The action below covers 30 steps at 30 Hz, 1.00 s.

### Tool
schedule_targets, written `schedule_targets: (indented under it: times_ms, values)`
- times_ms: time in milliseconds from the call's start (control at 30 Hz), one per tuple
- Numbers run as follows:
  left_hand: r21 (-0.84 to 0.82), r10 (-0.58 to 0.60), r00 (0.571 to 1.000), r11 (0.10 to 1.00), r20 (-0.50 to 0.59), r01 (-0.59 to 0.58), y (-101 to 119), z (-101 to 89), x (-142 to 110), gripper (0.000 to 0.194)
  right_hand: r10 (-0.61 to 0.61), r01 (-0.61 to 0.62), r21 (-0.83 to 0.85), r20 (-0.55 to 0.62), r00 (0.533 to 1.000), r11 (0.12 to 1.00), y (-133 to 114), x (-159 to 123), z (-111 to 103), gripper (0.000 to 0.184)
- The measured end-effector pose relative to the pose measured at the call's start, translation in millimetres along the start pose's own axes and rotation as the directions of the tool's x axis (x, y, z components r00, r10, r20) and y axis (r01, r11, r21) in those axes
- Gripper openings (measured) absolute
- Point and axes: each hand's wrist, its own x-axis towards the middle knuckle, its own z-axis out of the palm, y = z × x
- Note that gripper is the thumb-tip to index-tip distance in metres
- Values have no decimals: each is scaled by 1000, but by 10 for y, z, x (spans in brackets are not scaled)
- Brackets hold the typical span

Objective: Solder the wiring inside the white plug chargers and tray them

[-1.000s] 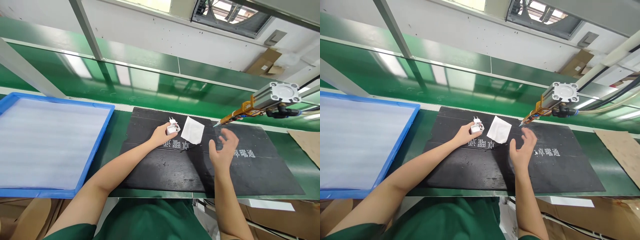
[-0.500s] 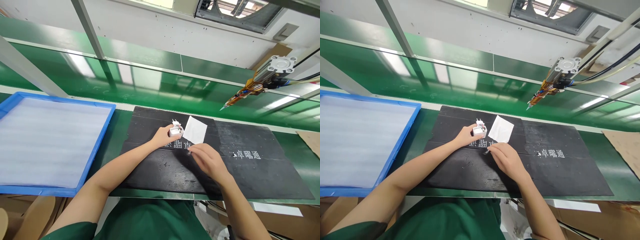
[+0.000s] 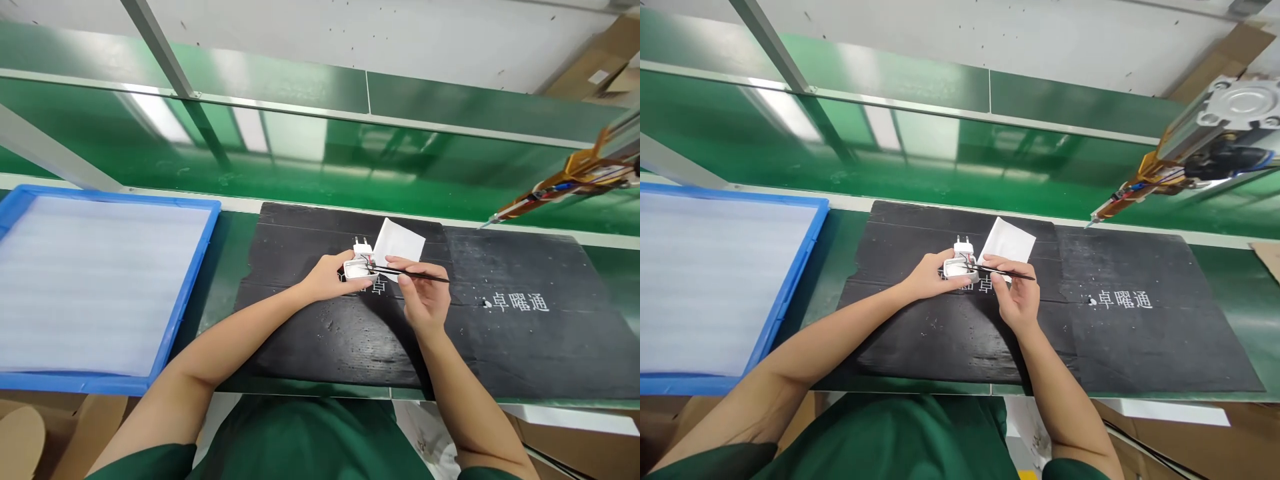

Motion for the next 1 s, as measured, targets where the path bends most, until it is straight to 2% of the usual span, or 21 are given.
schedule_targets:
  times_ms: [200, 400, 633, 833, 1000]
  values:
    - [53, 28, 999, 998, 22, -29, -3, 10, -11, 35, 21, -23, 33, 51, 998, 999, -10, -1, 35, 18]
    - [49, 15, 1000, 999, 18, -16, -7, 3, -13, 38, 39, -40, 29, 19, 999, 999, -56, -2, 37, 16]
    - [39, 80, 997, 996, 8, -80, -36, 5, -22, 41, 24, -25, 34, 17, 1000, 999, -40, -15, 38, 18]
    - [82, 33, 999, 996, 19, -34, -45, 4, -21, 40, 34, -33, -13, 28, 999, 999, -49, -23, 30, 16]
    - [80, 46, 999, 996, 25, -48, -49, 5, -20, 39, 43, -43, 0, 25, 999, 999, -56, -11, 33, 15]
